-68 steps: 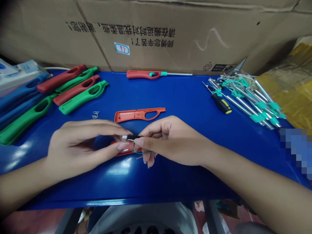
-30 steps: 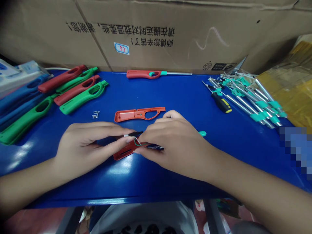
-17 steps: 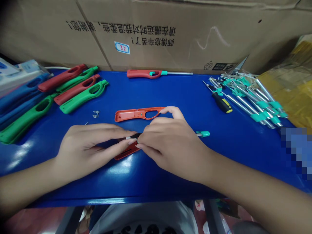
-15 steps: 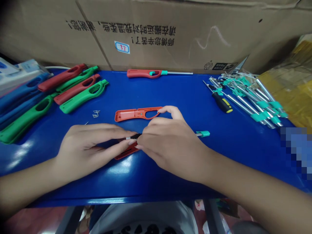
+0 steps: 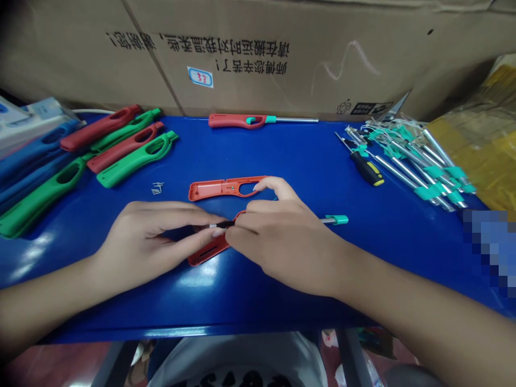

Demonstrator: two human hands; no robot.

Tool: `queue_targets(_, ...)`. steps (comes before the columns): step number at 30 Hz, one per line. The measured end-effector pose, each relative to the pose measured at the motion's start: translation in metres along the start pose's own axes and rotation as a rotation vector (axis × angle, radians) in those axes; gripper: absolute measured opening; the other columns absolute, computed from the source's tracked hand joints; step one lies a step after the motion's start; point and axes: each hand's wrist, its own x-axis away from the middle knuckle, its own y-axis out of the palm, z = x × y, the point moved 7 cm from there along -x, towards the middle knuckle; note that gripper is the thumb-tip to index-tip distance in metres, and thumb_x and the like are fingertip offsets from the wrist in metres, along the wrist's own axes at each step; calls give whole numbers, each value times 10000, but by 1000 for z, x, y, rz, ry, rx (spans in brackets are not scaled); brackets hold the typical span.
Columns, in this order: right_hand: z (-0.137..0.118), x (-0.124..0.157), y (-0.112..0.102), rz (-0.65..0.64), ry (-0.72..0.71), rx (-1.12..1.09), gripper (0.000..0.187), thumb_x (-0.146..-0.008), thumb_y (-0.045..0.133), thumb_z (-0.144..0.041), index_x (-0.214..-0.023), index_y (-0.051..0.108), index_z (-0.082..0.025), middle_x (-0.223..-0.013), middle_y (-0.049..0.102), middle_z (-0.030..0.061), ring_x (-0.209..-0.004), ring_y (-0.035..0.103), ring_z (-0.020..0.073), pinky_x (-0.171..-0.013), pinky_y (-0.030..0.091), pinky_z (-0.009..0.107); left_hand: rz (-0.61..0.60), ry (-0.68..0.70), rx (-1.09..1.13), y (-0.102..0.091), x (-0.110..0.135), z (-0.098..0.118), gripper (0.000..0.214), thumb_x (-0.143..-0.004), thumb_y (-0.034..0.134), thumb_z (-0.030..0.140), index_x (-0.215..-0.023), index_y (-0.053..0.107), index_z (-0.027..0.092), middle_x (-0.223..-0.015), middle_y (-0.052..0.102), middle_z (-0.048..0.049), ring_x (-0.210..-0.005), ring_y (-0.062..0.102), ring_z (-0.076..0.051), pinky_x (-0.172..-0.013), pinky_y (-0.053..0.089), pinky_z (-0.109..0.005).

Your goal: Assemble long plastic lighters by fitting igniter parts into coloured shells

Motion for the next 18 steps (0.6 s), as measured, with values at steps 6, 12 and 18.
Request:
queue_targets(6, -2, -2, 0, -11, -32, 36, 317, -1043, 460, -154, -853, 711, -190, -717, 647, -25, -714, 556, 151, -1109, 283, 410, -35, -6, 51, 3, -1, -2, 59, -904, 750, 202, -918, 798, 171, -867, 820, -21, -759, 768, -136, -684, 580, -184)
queue_targets(12, 6, -1, 1, 52, 75, -63, 250, -1049, 518, -250, -914, 720, -191, -759, 689, -44, -734, 605, 133, -1076, 308, 372, 0, -72, 77, 2, 0, -4, 107, -892, 777, 218, -966, 814, 151, -916, 826, -24, -793, 770, -118, -733, 580, -157)
queue_targets(18, 6, -2, -1, 59, 86, -62, 266, -1030, 521, -224, -837, 699, -185, -719, 651, -41, -692, 565, 127, -1084, 308, 378, -4, 11, 55, 2, 0, 3, 116, -912, 743, 178, -999, 800, 126, -936, 825, -50, -810, 767, -128, -754, 579, -179)
